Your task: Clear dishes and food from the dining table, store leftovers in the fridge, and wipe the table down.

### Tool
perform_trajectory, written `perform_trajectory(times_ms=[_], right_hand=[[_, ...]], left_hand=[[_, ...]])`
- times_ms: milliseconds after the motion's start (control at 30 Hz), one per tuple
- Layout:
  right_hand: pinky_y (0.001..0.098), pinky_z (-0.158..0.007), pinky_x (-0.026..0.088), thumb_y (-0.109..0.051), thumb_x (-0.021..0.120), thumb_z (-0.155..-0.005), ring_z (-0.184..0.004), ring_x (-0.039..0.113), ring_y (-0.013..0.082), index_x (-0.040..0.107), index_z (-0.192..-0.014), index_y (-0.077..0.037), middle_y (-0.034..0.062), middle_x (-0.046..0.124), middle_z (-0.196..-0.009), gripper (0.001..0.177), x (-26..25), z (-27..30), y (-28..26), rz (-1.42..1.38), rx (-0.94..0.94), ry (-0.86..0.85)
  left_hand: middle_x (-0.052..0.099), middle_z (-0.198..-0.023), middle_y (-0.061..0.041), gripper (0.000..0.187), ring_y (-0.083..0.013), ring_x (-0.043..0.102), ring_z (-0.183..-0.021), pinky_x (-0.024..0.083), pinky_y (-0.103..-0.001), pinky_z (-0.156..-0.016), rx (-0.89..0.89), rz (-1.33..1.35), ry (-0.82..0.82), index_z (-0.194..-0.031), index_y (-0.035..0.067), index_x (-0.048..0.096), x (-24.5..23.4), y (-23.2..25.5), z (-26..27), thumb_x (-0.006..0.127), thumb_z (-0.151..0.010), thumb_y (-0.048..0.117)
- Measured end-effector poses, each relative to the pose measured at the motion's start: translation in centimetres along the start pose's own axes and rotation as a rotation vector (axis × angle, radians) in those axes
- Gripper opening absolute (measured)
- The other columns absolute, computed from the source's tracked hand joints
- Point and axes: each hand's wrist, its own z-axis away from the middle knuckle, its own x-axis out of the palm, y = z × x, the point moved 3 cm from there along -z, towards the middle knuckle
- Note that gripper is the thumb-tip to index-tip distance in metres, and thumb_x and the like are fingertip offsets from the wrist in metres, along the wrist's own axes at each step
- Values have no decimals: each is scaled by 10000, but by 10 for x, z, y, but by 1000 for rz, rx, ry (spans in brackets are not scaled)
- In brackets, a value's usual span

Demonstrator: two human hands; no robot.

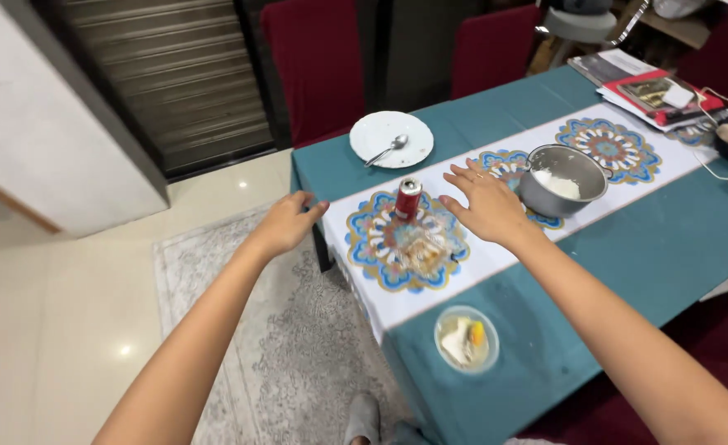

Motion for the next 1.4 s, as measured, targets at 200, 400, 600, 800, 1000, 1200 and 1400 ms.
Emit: perform_trajectory(times_ms=[200, 400, 600, 800, 1000, 1200, 1400], right_hand=[[483, -1133, 363, -514, 645, -898, -1487, 352, 306, 603, -1384, -103, 116, 513, -1513, 637, 28, -76, 22, -5, 113, -120], [470, -1142, 394, -575, 791, -754, -1434, 418, 334, 569, -1418, -98, 183, 502, -1490, 847, 97, -121, 55, -121, 201, -236], [484, -914, 535, -464, 926, -539, -1181, 613, 338, 475, -1482, -205, 94, 524, -1484, 1077, 126, -160, 45, -182, 421, -553], [409, -951, 555, -273, 935, -588, -1110, 679, 322, 631, -1192, -121, 150, 706, -1160, 693, 160, -190, 104, -342, 478, -392], [429, -923, 552, -302, 889, -682, -1101, 678, 341, 597, -1267, -124, 168, 663, -1223, 677, 137, -214, 112, -277, 761, -321], [468, -934, 553, -321, 867, -720, -1119, 674, 382, 538, -1349, -119, 190, 650, -1252, 738, 144, -204, 133, -193, 981, -197], [531, -911, 543, -332, 800, -795, -1138, 633, 440, 412, -1450, -61, 240, 539, -1350, 809, 161, -152, 181, 74, 1103, -123]], left_hand=[[649, -1332, -234, 692, -367, 632, -1244, 488, -430, -1054, -83, 86, -72, -1375, -3, 582, 10, -12, -132, 556, -952, 544], [643, -1337, -258, 730, -380, 612, -1278, 461, -419, -1092, -138, 151, -240, -1394, -4, 569, 69, -44, -260, 547, -943, 569], [540, -1405, -319, 838, -412, 531, -1331, 418, -437, -1105, -149, 178, -325, -1427, -92, 460, 141, -106, -379, 581, -934, 575], [564, -1392, -322, 808, -406, 556, -1321, 433, -432, -1096, -249, 155, -407, -1409, -92, 489, 178, -151, -450, 595, -911, 536], [587, -1354, -317, 708, -417, 571, -1259, 447, -450, -1054, -246, 114, -435, -1340, -137, 531, 246, -191, -506, 602, -972, 464], [678, -1247, -233, 443, -320, 666, -1077, 535, -453, -916, -633, 567, -421, -1269, -75, 568, 261, -184, -504, 506, -1033, 294], [522, -1333, -215, 308, -261, 561, -1196, 444, -385, -1039, -348, 994, -31, -1312, 33, 343, 292, -197, -505, 454, -1070, 188]])
